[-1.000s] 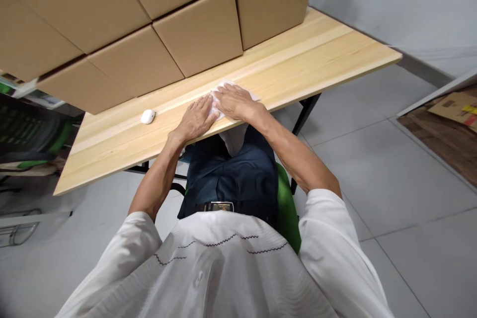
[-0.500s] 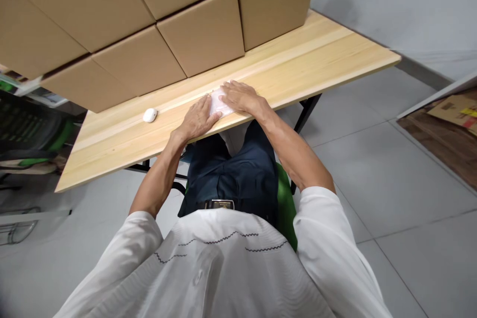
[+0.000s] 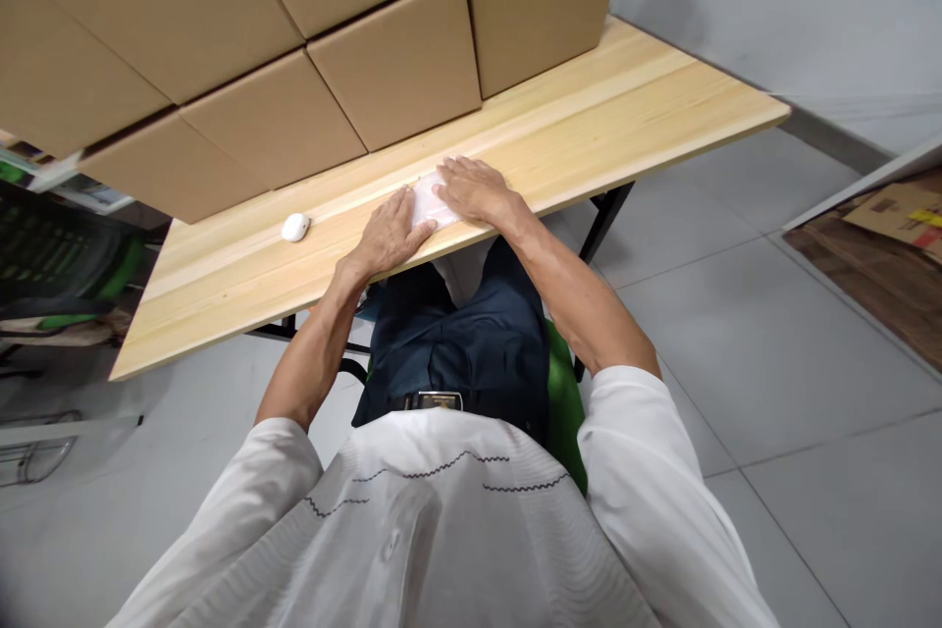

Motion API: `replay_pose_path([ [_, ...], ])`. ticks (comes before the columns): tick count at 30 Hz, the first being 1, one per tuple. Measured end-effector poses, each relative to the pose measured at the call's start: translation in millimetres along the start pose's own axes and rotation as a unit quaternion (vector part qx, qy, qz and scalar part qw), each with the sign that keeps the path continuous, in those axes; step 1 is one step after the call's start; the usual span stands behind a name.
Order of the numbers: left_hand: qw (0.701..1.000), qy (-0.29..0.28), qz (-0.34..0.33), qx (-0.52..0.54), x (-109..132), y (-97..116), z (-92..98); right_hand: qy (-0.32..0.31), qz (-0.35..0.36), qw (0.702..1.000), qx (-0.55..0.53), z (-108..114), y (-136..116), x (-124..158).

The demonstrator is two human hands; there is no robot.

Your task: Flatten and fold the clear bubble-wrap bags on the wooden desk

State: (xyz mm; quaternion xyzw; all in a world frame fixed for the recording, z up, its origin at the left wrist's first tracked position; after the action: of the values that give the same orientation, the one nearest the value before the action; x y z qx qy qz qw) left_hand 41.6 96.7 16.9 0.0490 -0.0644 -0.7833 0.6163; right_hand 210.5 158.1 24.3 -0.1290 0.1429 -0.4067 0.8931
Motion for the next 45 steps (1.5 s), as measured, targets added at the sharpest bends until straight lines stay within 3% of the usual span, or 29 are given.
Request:
replay_pose_path([
  [17, 1.000, -0.010, 0.023, 0.000, 5.1, -5.4, -0.7, -0.001, -0.031, 0.999, -0.006, -5.6, 27.6, 4.2],
  [32, 0.999, 0.028, 0.012, 0.029, 4.8, -10.3, -0.8, 0.021, -0.046, 0.999, -0.007, 0.9, 36.8, 13.5],
  [38, 0.999, 0.017, 0.014, 0.025, 6.9, -9.4, 0.9, 0.024, -0.065, 0.998, 0.010, 3.6, 43.7, 21.7],
  [42, 0.997, 0.035, 0.014, 0.061, 11.2, -12.8, 7.4, 0.091, -0.095, 0.991, 0.004, 14.7, 59.8, 37.3],
  [45, 0.982, 0.146, 0.046, 0.110, 18.5, -22.7, 31.2, 0.214, -0.141, 0.966, -0.027, 34.1, 77.1, 58.2],
])
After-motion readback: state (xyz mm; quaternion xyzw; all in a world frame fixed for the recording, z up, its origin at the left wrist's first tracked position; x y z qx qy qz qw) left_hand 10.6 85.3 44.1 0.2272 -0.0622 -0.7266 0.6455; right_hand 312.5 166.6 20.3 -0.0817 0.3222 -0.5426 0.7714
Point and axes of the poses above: each hand's wrist, its own x-axis away from the middle knuckle, its own z-axis out of the back of the hand, y = z × x, the point moved 9 cm from there along -x, towards the middle knuckle, and after that the axes turned 7 degrees about z, right-handed, at the moved point
